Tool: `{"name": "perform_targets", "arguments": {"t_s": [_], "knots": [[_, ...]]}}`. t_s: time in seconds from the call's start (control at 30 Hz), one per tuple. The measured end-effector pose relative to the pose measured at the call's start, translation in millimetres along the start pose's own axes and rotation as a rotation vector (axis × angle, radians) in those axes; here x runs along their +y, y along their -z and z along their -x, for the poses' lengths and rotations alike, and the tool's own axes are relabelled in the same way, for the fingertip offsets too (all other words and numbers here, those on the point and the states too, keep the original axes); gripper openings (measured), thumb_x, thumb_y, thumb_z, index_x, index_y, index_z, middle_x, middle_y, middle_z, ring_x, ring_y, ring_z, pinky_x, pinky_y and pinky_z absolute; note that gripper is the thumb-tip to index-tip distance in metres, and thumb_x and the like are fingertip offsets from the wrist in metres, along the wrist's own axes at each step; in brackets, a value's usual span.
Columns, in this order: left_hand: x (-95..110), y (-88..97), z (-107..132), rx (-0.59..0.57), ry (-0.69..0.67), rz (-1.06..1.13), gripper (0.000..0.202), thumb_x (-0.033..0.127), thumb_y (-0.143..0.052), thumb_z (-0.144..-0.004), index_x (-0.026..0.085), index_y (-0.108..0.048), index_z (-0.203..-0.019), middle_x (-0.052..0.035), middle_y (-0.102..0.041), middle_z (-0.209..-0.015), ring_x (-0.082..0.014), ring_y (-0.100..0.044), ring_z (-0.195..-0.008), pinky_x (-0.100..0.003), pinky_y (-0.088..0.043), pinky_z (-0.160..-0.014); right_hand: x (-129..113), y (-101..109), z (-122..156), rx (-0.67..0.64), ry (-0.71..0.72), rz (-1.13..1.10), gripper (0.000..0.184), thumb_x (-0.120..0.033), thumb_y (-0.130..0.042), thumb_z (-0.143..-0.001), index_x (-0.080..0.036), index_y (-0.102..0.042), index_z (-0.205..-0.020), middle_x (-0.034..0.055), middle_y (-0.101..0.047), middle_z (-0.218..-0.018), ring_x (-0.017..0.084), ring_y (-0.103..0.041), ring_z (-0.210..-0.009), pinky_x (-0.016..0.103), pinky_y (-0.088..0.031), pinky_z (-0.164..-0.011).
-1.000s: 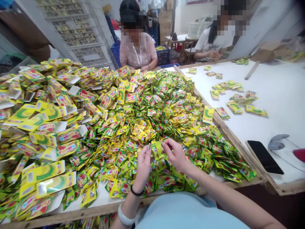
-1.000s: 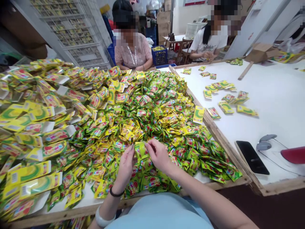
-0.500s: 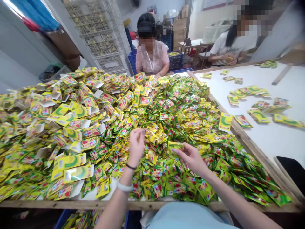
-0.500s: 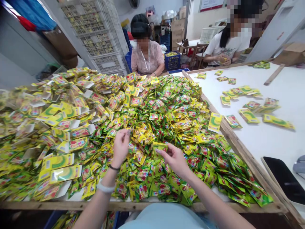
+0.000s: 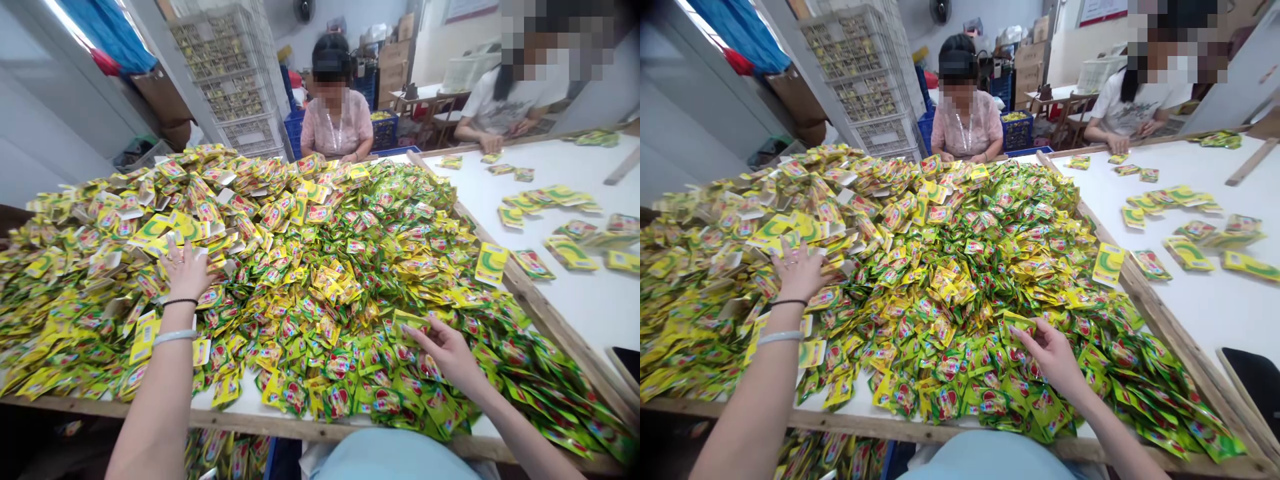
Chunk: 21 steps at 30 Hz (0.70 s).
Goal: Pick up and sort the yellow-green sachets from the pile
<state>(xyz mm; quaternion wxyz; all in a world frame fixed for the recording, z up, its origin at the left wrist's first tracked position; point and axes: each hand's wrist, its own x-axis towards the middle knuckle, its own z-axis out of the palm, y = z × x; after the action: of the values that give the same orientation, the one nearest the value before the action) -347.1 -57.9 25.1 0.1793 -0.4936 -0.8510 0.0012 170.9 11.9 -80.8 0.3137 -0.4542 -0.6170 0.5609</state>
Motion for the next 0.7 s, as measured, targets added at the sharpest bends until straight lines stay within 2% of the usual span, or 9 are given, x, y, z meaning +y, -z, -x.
{"name": "perform_targets", "arguments": {"t_s": [0.1, 0.17, 0.23, 0.27, 0.37, 0.4, 0.47, 0.57, 0.7], "knots": [[15.6, 6.1, -3.6, 0.083, -0.073, 0.105, 0.023, 0.021, -0.066, -0.067, 0.013, -0.051, -0.083, -0.0181, -0.041, -0.132, -0.0405, -0.017, -0.133, -0.066, -0.007, -0.101, -12.7, -2.2, -0.3, 0.01, 0.006, -0.051, 0.031, -0.047, -0.066, -0.074, -0.018, -0.056, -0.081, -0.001, -0.058, -0.06, 0.016, -0.057, -0.048, 0.027, -0.046, -0.044], [45.8, 13.8, 7.8, 0.077, -0.05, 0.395, 0.027, 0.023, -0.061, -0.068, 0.015, -0.047, -0.09, -0.0168, -0.049, -0.122, -0.0362, -0.036, -0.123, -0.061, -0.021, -0.101, -23.7, -2.8, 0.9, -0.003, 0.011, -0.131, 0.03, -0.045, -0.066, -0.075, -0.018, -0.057, -0.084, -0.0003, -0.06, -0.063, 0.016, -0.058, -0.047, 0.028, -0.048, -0.043], [92.8, 23.3, 32.2, -0.036, 0.022, 0.846, 0.035, 0.025, -0.054, -0.07, 0.015, -0.042, -0.101, -0.0135, -0.055, -0.109, -0.0282, -0.054, -0.101, -0.049, -0.042, -0.088, -36.7, -3.8, 2.4, -0.025, 0.026, -0.208, 0.029, -0.042, -0.066, -0.075, -0.017, -0.058, -0.088, 0.0005, -0.062, -0.069, 0.014, -0.057, -0.046, 0.027, -0.049, -0.041], [120.5, 28.4, 48.2, -0.168, 0.048, 1.096, 0.037, 0.027, -0.052, -0.07, 0.015, -0.042, -0.104, -0.0105, -0.057, -0.1, -0.0244, -0.059, -0.088, -0.044, -0.048, -0.079, -43.8, -4.9, 2.9, -0.034, 0.039, -0.236, 0.028, -0.04, -0.067, -0.076, -0.018, -0.057, -0.09, 0.0004, -0.063, -0.07, 0.013, -0.057, -0.045, 0.026, -0.05, -0.041], [202.7, 43.7, 99.8, -0.806, -0.034, 1.689, 0.039, 0.029, -0.055, -0.067, 0.015, -0.05, -0.104, -0.0061, -0.06, -0.089, -0.0178, -0.059, -0.071, -0.033, -0.05, -0.066, -66.3, -11.3, 2.2, -0.053, 0.116, -0.277, 0.027, -0.035, -0.066, -0.078, -0.02, -0.054, -0.097, -0.0015, -0.063, -0.068, 0.012, -0.056, -0.043, 0.024, -0.048, -0.04], [224.8, 48.2, 114.7, -0.933, -0.078, 1.759, 0.036, 0.026, -0.058, -0.066, 0.015, -0.054, -0.1, -0.0048, -0.06, -0.085, -0.0159, -0.057, -0.068, -0.029, -0.048, -0.064, -73.3, -14.1, 1.0, -0.051, 0.156, -0.277, 0.026, -0.033, -0.065, -0.079, -0.021, -0.053, -0.099, -0.0018, -0.063, -0.069, 0.011, -0.055, -0.043, 0.024, -0.047, -0.04], [255.7, 55.9, 136.4, -1.075, -0.159, 1.819, 0.029, 0.024, -0.065, -0.064, 0.014, -0.058, -0.09, -0.0033, -0.059, -0.078, -0.0144, -0.055, -0.067, -0.027, -0.047, -0.064, -85.8, -19.1, -2.4, -0.036, 0.266, -0.239, 0.023, -0.031, -0.063, -0.081, -0.023, -0.054, -0.099, -0.0007, -0.063, -0.076, 0.01, -0.055, -0.047, 0.023, -0.047, -0.043], [271.8, 62.7, 149.2, -1.106, -0.238, 1.808, 0.02, 0.019, -0.067, -0.062, 0.014, -0.057, -0.078, -0.0007, -0.057, -0.071, -0.0129, -0.052, -0.065, -0.025, -0.045, -0.063, -99.0, -19.9, -8.2, -0.112, 0.47, -0.045, 0.015, -0.027, -0.06, -0.083, -0.022, -0.058, -0.098, 0.0033, -0.061, -0.088, 0.014, -0.059, -0.071, 0.026, -0.051, -0.061], [271.9, 63.0, 152.0, -0.944, -0.309, 1.687, 0.022, 0.009, -0.062, -0.059, 0.014, -0.056, -0.08, 0.0038, -0.051, -0.066, -0.0091, -0.044, -0.06, -0.02, -0.039, -0.058, -107.3, -9.7, -9.1, -0.378, 0.592, 0.325, 0.017, -0.02, -0.053, -0.087, -0.021, -0.061, -0.102, 0.0058, -0.058, -0.095, 0.016, -0.057, -0.088, 0.027, -0.047, -0.077]]}}
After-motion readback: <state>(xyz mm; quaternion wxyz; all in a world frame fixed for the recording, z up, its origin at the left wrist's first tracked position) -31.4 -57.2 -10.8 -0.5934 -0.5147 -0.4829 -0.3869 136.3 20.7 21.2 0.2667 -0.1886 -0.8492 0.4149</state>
